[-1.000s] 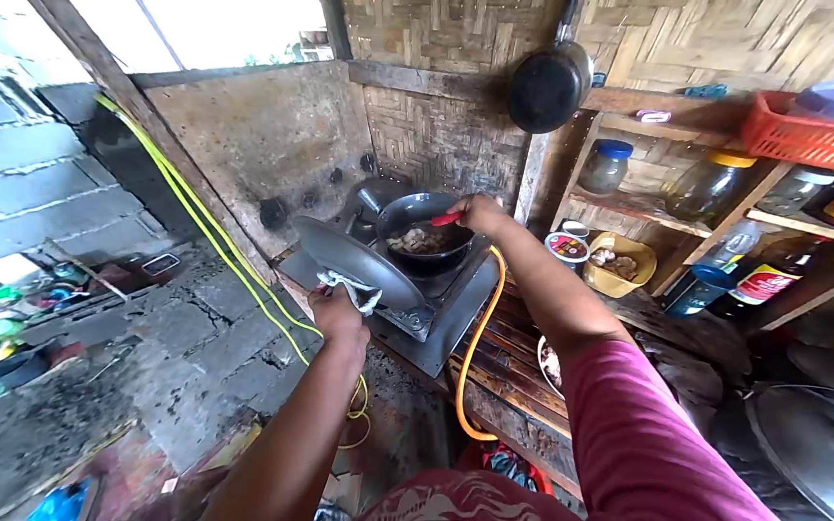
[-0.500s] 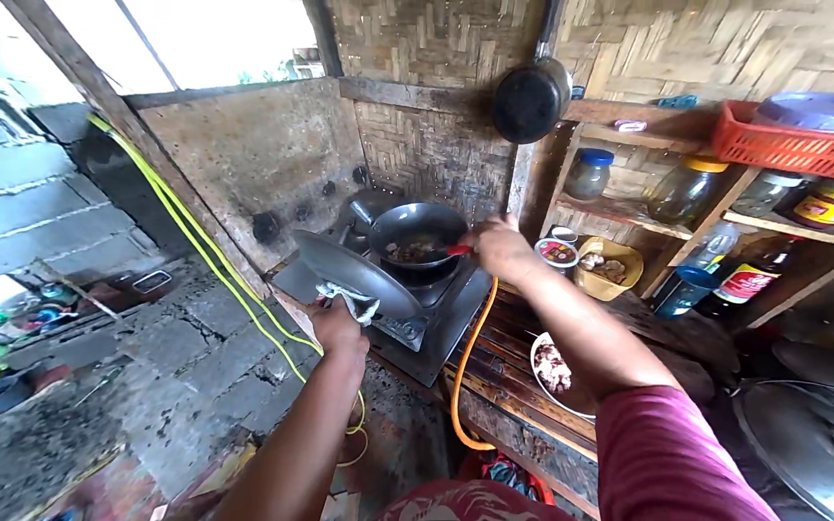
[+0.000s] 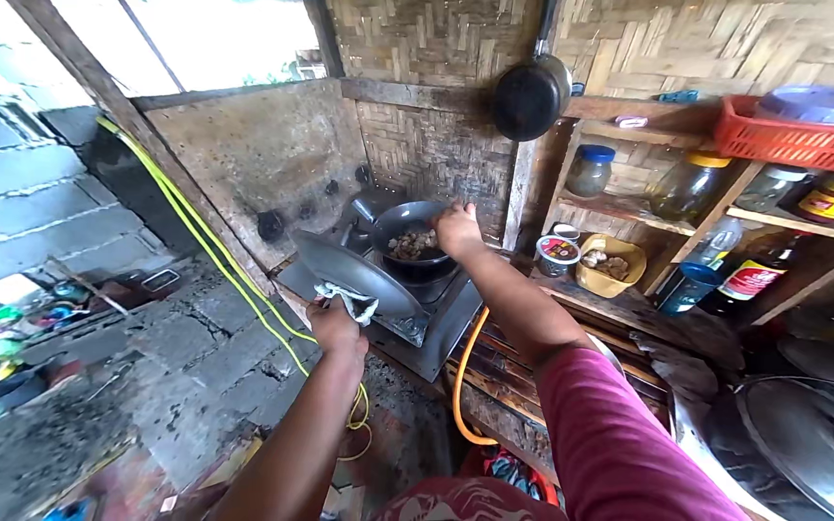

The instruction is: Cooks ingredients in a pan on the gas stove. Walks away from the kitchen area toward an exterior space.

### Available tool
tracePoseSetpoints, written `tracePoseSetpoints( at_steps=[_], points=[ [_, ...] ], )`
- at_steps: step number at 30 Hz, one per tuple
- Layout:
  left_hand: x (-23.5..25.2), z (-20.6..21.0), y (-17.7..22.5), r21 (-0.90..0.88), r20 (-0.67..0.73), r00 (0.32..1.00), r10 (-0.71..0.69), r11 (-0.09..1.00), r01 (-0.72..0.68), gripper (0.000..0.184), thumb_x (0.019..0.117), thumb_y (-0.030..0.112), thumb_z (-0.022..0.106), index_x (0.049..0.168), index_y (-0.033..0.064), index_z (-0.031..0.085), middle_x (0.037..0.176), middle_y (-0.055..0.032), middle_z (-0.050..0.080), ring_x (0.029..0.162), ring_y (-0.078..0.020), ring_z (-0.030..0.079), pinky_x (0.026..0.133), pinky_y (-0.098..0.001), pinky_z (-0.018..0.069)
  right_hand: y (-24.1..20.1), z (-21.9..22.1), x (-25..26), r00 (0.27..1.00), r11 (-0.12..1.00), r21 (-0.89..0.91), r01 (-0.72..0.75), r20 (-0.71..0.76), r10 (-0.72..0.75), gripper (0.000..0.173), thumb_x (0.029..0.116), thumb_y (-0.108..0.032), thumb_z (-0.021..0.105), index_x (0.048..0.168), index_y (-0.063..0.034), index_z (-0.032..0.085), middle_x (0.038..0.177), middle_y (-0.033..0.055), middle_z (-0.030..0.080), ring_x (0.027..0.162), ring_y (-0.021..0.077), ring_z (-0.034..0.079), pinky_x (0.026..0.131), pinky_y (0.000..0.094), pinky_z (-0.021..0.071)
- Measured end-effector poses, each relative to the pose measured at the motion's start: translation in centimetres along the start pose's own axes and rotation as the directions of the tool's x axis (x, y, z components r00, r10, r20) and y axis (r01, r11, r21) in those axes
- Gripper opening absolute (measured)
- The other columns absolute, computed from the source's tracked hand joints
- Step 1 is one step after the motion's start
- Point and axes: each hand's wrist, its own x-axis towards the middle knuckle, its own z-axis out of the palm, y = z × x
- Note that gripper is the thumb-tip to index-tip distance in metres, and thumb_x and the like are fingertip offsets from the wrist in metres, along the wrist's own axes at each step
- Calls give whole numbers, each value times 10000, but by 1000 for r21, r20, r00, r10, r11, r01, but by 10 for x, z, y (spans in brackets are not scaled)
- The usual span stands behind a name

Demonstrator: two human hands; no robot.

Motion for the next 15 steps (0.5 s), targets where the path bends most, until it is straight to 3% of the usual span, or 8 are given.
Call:
tracePoseSetpoints(
  at_steps=[3,9,15],
  points=[
    [0,-3,3,8,5,1000,-9,1000,9,337,1068,95,491,1382,-4,418,1180,-175,582,946,-203,648,808,-389,575,1,4,-8,997,1000,-2,20,81,-20,276,944,-130,639,1206,-113,725,1275,146,677,1325,359,527,1121,635,330],
    [2,-4,5,11,7,1000,-20,1000,20,344,1069,101,492,1389,2,417,1169,-177,584,947,-202,649,811,-387,575,10,-41,-30,999,999,-15,38,-23,-38,250,959,-154,619,1181,-162,733,1213,108,703,1272,331,567,1069,607,372],
    [2,-1,2,8,6,1000,-17,1000,17,333,1063,94,500,1373,-3,430,1169,-176,582,936,-207,649,802,-393,578,9,-17,-29,998,997,-74,26,57,-22,265,941,-76,607,1176,-109,724,1232,124,691,1301,340,545,1091,612,361]
  ],
)
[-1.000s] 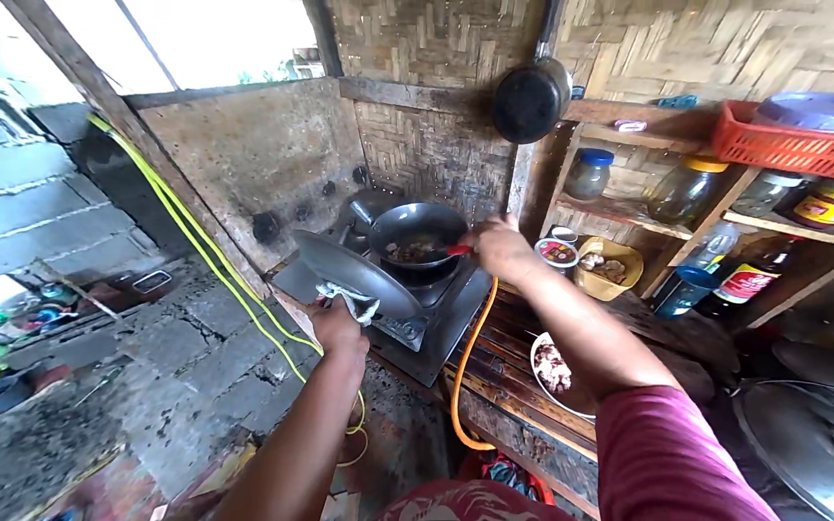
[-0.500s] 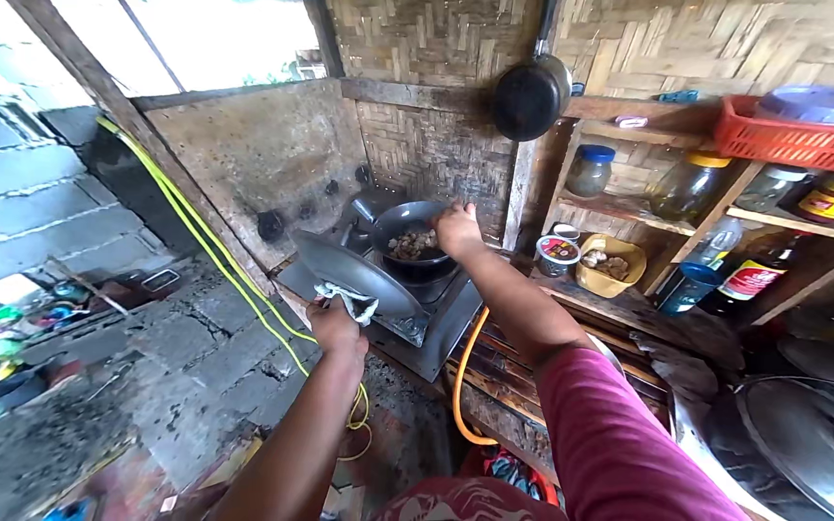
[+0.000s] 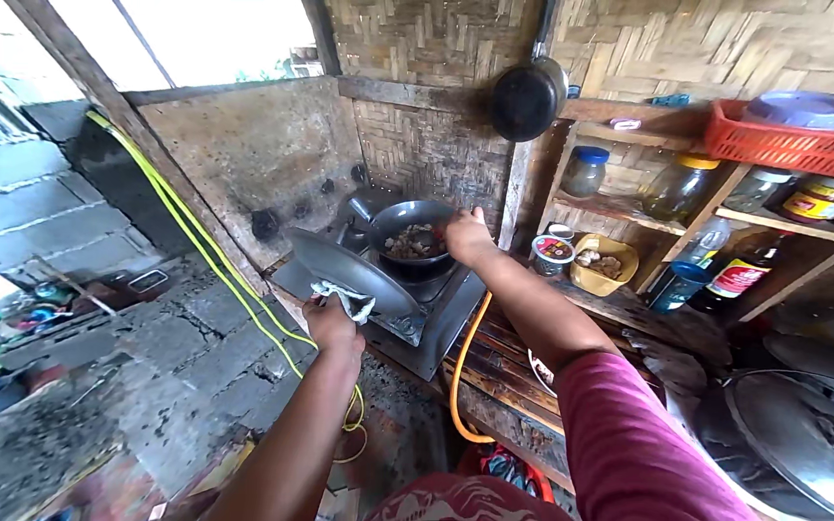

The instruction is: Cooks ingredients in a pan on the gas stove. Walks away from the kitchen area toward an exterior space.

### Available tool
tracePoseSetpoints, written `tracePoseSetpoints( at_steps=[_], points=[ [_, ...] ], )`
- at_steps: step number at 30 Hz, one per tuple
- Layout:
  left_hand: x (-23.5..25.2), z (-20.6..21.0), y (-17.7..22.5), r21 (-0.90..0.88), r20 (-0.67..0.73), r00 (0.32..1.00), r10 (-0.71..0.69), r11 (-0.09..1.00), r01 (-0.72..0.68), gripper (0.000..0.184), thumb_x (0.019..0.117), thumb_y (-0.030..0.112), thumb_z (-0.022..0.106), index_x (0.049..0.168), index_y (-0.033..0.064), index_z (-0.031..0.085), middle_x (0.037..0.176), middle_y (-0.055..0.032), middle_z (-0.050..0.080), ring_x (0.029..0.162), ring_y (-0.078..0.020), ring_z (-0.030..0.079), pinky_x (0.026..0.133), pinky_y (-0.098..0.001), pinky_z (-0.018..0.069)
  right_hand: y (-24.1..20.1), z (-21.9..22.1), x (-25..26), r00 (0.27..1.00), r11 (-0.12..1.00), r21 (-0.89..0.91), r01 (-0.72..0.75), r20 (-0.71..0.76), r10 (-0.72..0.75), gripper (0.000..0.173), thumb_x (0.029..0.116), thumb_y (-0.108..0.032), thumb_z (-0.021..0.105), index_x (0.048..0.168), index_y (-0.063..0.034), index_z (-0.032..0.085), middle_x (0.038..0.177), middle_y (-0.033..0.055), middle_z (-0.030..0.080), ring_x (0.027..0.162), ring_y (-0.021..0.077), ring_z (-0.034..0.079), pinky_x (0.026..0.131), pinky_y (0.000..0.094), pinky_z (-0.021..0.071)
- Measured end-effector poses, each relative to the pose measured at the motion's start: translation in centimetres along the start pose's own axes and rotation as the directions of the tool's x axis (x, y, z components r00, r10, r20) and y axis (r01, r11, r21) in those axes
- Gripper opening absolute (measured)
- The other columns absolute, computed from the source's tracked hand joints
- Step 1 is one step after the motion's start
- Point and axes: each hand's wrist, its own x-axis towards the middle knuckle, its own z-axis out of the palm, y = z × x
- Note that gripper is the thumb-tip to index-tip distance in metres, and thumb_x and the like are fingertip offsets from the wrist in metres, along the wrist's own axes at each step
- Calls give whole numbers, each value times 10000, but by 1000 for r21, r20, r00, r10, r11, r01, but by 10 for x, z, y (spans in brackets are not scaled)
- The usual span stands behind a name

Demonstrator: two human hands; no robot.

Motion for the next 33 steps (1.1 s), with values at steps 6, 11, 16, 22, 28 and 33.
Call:
tracePoseSetpoints(
  at_steps=[6,11,16,22,28,33],
  points=[
    [0,0,-1,30,16,1000,-1,1000,1,346,1064,97,500,1384,-12,429,1206,-185,575,998,-213,633,837,-400,565,-5,-18,0,993,995,97,1,-118,11,226,964,-177,631,1158,-141,741,1191,123,711,1252,348,578,1049,620,382],
    [-1,0,0,32,18,1000,-11,999,10,342,1070,103,496,1386,-8,427,1214,-179,574,1000,-209,636,847,-397,564,-5,2,16,1000,998,59,-9,-3,9,272,928,-124,644,1186,-114,729,1252,129,688,1312,356,536,1103,635,347],
    [1,1,-2,13,22,1000,4,1000,-4,313,1069,93,487,1361,-6,434,1150,-166,578,934,-190,639,803,-376,569,-16,-6,28,987,989,144,38,-158,-15,320,964,-98,603,1239,-205,727,1282,112,681,1328,343,531,1095,624,357],
    [2,-5,0,-28,39,999,10,1000,-9,330,1078,109,466,1384,-3,408,1130,-155,579,920,-181,643,800,-374,577,-9,12,44,906,909,-127,397,-102,-410,313,988,-49,567,1198,-203,741,1297,110,648,1321,345,516,1144,610,317],
    [7,-14,5,-52,44,999,18,999,-16,326,1086,126,450,1386,13,395,1129,-141,584,930,-172,652,804,-371,585,3,-20,34,961,972,35,234,-159,-226,230,1009,-219,585,1163,-143,739,1195,107,707,1263,321,579,1119,597,344],
    [6,-11,4,-64,32,999,13,998,-11,330,1081,115,465,1388,11,403,1143,-145,584,941,-177,653,806,-370,585,-35,-27,18,1000,959,283,-18,23,12,325,984,-340,611,1100,-62,732,1084,189,730,1118,388,661,1060,664,400]
  ],
)
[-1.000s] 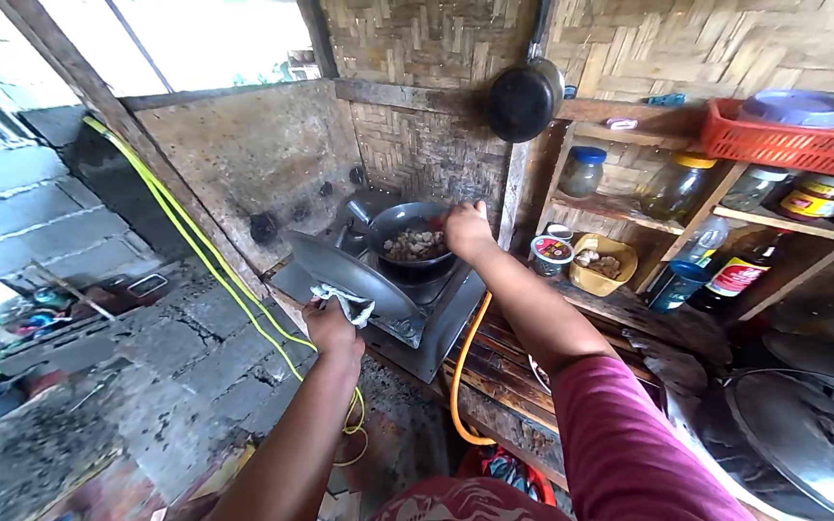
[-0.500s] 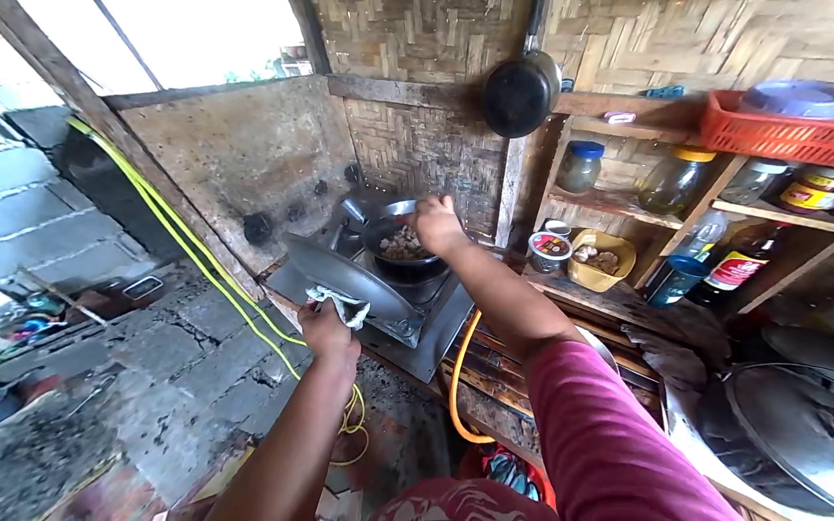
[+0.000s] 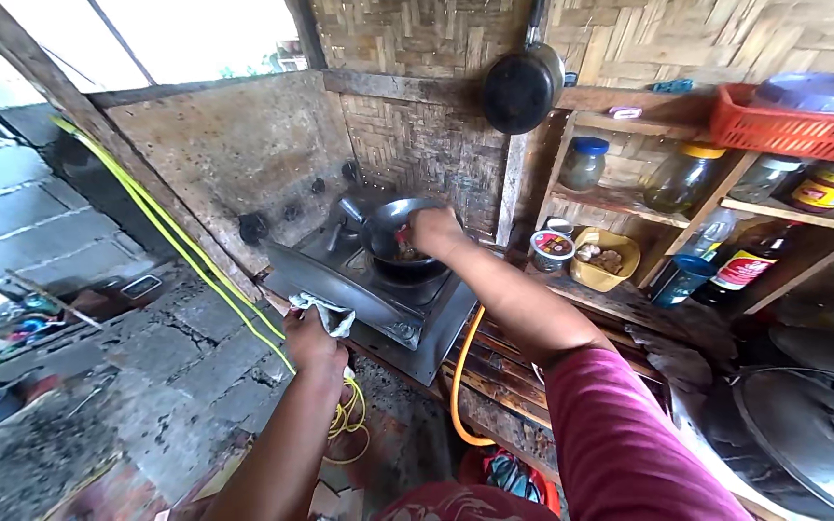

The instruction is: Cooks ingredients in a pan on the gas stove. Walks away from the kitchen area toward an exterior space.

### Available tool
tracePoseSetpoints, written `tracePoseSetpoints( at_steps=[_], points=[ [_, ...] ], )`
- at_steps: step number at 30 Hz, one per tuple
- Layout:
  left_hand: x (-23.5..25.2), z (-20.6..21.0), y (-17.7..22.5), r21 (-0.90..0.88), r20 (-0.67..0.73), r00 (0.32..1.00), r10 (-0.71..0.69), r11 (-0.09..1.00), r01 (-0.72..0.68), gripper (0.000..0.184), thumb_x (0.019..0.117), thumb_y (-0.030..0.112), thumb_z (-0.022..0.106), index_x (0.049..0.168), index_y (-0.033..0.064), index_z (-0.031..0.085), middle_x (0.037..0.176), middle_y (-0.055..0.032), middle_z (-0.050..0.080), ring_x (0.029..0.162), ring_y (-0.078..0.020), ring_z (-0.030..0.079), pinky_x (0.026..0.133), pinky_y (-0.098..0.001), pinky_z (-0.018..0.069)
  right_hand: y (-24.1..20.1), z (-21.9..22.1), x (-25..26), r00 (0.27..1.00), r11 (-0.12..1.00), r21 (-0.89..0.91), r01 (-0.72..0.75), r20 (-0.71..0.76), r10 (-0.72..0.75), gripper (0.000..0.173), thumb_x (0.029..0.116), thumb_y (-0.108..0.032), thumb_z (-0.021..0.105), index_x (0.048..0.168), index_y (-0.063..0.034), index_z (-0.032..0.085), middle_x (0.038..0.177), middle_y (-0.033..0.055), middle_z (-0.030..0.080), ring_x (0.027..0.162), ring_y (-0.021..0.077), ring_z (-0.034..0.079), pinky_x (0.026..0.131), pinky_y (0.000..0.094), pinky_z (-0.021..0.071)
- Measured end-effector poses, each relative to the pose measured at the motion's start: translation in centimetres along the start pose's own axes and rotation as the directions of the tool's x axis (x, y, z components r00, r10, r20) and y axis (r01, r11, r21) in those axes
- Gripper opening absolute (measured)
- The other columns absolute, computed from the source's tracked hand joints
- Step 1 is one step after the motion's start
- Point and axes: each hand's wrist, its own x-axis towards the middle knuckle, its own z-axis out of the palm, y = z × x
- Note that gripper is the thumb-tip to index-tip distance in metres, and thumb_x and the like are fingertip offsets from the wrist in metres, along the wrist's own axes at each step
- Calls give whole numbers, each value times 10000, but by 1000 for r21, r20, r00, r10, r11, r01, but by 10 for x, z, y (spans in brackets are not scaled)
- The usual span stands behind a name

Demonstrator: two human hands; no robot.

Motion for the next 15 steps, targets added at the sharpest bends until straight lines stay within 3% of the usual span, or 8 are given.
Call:
tracePoseSetpoints(
  at_steps=[2,5,9,12,15],
  points=[
    [0,0,0,0,7,1000,-8,1000,8,330,1085,121,454,1392,14,399,1152,-146,580,954,-181,649,816,-375,582,-5,8,0,999,999,-44,-28,22,29,307,973,-311,621,1050,-37,738,1082,191,728,1131,394,653,1082,675,385],
    [2,-1,-1,-5,7,1000,-9,1000,9,307,1085,116,452,1371,13,406,1132,-141,584,935,-175,652,807,-371,584,0,8,13,998,994,-91,-56,0,56,319,998,-326,597,1091,-54,735,1120,182,726,1169,385,640,1087,655,384],
    [2,0,-3,-1,-6,1000,-13,1000,13,308,1082,113,463,1370,16,415,1135,-145,584,921,-179,654,785,-371,585,1,16,36,994,994,21,-109,-24,110,354,1021,-381,557,1131,-93,732,1161,170,723,1181,369,642,1076,653,394],
    [2,2,-4,15,-8,1000,-17,1000,17,314,1076,105,474,1369,1,430,1145,-153,584,927,-187,649,796,-376,581,6,34,40,991,990,18,-137,8,137,315,993,-315,583,1114,-65,732,1168,191,715,1201,398,625,1069,673,399],
    [-1,2,-1,15,3,1000,-22,1000,22,288,1075,106,481,1340,5,428,1100,-139,585,885,-169,651,763,-358,584,20,20,36,984,984,-11,-177,21,177,316,980,-284,622,1149,-40,727,1213,231,690,1233,443,593,1075,715,364]
  ],
)
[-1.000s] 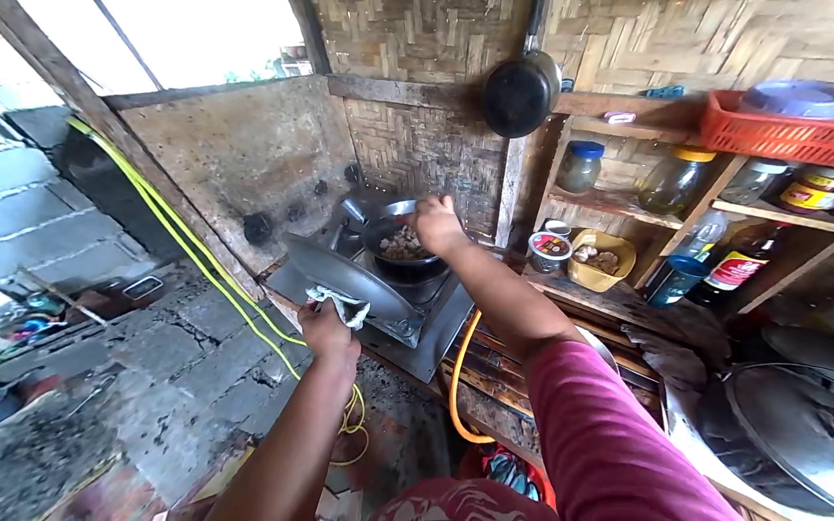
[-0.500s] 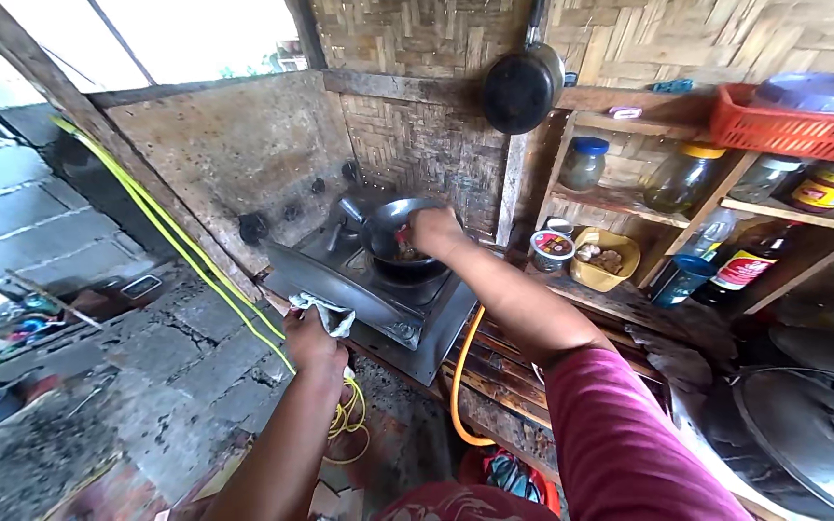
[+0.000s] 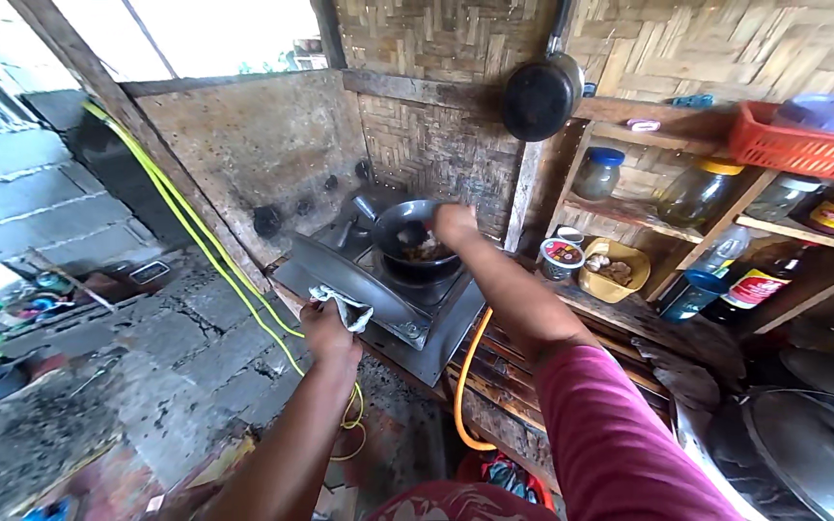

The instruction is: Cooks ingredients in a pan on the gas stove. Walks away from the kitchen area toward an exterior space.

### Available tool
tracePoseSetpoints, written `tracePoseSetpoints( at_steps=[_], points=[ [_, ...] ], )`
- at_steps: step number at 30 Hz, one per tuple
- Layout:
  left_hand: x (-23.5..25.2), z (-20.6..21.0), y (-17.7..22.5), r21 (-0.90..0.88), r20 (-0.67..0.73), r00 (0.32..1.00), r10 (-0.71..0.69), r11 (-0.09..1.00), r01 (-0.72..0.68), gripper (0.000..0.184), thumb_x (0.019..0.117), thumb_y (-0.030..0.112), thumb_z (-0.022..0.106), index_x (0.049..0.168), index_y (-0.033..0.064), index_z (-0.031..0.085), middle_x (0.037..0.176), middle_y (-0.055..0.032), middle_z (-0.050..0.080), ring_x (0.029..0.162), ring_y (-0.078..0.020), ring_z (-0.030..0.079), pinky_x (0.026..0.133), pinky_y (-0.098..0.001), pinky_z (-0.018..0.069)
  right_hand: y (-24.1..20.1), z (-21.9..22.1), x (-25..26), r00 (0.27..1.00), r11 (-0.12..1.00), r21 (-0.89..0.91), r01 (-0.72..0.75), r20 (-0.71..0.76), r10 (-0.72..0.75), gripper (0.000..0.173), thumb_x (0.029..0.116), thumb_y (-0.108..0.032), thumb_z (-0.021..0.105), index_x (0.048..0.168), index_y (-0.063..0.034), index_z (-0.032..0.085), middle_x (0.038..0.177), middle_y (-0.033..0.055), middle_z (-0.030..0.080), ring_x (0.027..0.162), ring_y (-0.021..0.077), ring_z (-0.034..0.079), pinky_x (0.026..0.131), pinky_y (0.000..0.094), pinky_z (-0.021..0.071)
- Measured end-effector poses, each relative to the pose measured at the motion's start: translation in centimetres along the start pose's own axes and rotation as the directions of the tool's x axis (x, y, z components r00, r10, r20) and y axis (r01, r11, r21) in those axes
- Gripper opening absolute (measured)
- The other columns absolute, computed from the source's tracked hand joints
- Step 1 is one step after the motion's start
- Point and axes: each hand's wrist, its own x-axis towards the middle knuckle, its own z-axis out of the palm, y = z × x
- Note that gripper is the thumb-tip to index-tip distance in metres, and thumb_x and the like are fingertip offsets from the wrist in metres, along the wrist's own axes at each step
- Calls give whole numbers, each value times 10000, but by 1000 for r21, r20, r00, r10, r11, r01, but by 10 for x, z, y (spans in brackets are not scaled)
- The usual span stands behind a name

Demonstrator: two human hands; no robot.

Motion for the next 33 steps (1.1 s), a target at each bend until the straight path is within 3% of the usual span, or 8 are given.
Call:
tracePoseSetpoints(
  at_steps=[4,7,9,15,20,24,29,33],
  points=[
    [0,3,-2,-21,17,1000,9,1000,-9,287,1066,82,488,1334,-3,433,1106,-146,581,889,-173,650,771,-357,586,21,-26,-3,998,995,-91,-36,-54,31,340,1007,-330,569,1159,-74,734,1226,190,702,1275,401,583,1109,694,338],
    [0,6,-3,-13,22,1000,5,1000,-5,306,1070,89,489,1354,-7,428,1141,-153,571,926,-181,642,794,-366,578,15,-13,-16,1000,997,-83,1,23,1,306,983,-265,612,1145,-31,725,1220,222,689,1261,431,578,1093,711,343],
    [1,8,-4,3,23,1000,1,1000,-1,322,1069,94,491,1370,-3,428,1175,-159,573,960,-188,642,817,-377,574,12,-4,-16,999,995,-88,39,32,-36,290,985,-270,612,1134,-56,737,1222,196,698,1269,406,578,1089,686,358],
    [-1,7,-6,-10,25,1000,-3,1000,4,302,1072,94,486,1350,-7,427,1136,-155,576,932,-179,643,805,-368,578,28,-2,3,986,980,-188,60,-140,-87,281,950,-123,610,1198,-139,743,1266,107,691,1314,335,545,1116,631,343],
    [-1,2,-4,-31,19,1000,-3,1000,3,293,1075,94,471,1346,-5,421,1115,-144,580,915,-169,648,789,-362,584,14,-10,0,982,966,-196,166,-55,-180,226,955,-204,654,1132,-101,751,1229,126,707,1316,359,546,1121,671,322],
    [0,2,-4,-24,6,1000,5,1000,-5,287,1070,86,482,1337,-5,430,1111,-150,580,922,-176,647,797,-367,582,-6,0,6,951,939,-226,258,-111,-288,292,965,-95,609,1217,-171,737,1292,99,674,1344,335,512,1146,624,312],
    [0,1,0,-21,1,1000,0,1000,0,299,1069,93,487,1346,-5,433,1108,-154,587,903,-182,652,781,-367,584,0,8,9,894,839,-336,428,23,-447,250,989,-95,582,1173,-154,740,1266,85,674,1341,321,510,1160,614,294],
    [2,2,0,-33,-2,1000,-8,999,8,308,1067,90,490,1355,-2,430,1130,-160,585,932,-192,654,800,-379,586,23,-17,2,957,926,-271,263,-48,-286,241,947,-114,643,1166,-107,743,1270,117,685,1351,345,511,1178,648,268]
  ],
)
